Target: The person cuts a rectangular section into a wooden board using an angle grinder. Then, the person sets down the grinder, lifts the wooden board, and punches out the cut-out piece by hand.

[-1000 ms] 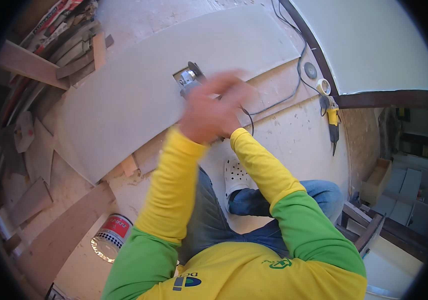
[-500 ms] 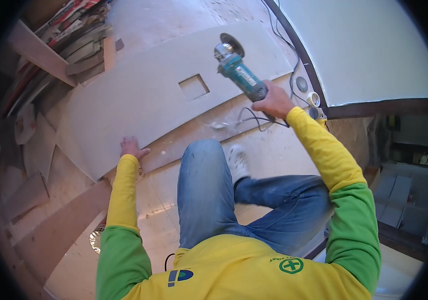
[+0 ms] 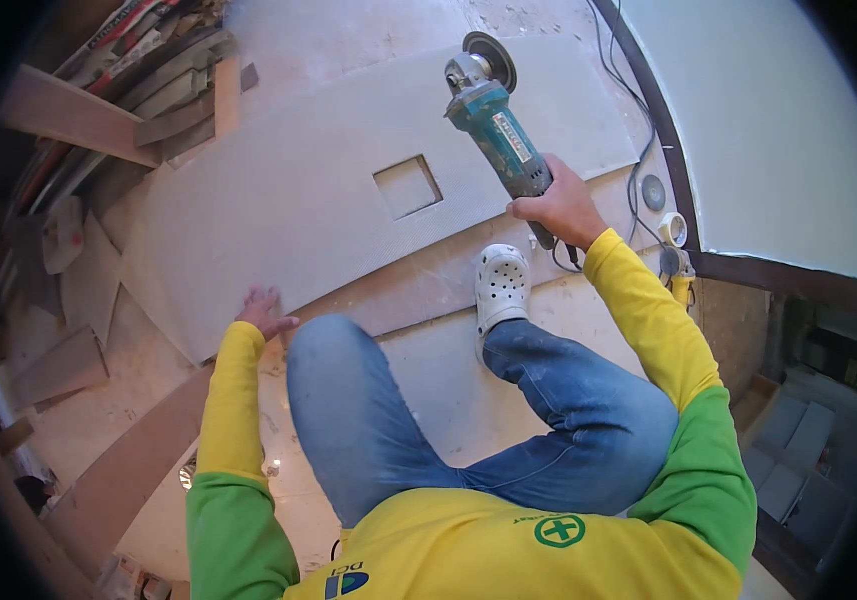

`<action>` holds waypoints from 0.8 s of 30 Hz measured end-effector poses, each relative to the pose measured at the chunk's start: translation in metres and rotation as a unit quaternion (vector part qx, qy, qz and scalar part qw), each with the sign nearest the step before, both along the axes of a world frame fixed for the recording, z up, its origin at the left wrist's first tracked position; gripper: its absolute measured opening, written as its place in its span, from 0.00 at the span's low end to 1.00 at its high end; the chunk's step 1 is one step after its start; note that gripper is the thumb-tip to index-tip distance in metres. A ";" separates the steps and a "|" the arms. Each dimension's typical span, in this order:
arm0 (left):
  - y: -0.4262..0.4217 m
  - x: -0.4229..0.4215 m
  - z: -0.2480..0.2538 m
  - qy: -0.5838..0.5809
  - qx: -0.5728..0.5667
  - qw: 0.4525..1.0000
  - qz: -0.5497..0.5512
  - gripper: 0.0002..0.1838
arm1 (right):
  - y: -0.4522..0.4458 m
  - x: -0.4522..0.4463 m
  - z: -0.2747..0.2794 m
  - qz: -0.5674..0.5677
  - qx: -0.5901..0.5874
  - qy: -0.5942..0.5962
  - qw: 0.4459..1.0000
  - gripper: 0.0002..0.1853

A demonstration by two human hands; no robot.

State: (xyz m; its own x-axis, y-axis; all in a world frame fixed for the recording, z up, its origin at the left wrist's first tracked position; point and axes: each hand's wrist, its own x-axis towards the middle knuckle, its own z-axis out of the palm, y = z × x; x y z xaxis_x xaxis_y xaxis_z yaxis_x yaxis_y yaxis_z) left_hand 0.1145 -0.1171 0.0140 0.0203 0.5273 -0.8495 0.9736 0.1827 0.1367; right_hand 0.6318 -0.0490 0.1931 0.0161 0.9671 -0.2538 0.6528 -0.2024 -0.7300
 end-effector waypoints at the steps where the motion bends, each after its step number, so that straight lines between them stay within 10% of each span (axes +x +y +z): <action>1: 0.001 0.000 -0.001 0.005 -0.007 1.000 -0.018 0.62 | 0.005 0.003 -0.008 0.006 0.004 -0.012 1.000 0.33; 24: -0.004 0.002 0.005 0.039 -0.046 0.998 -0.003 0.56 | 0.059 0.022 -0.124 0.114 -0.109 0.015 0.987 0.38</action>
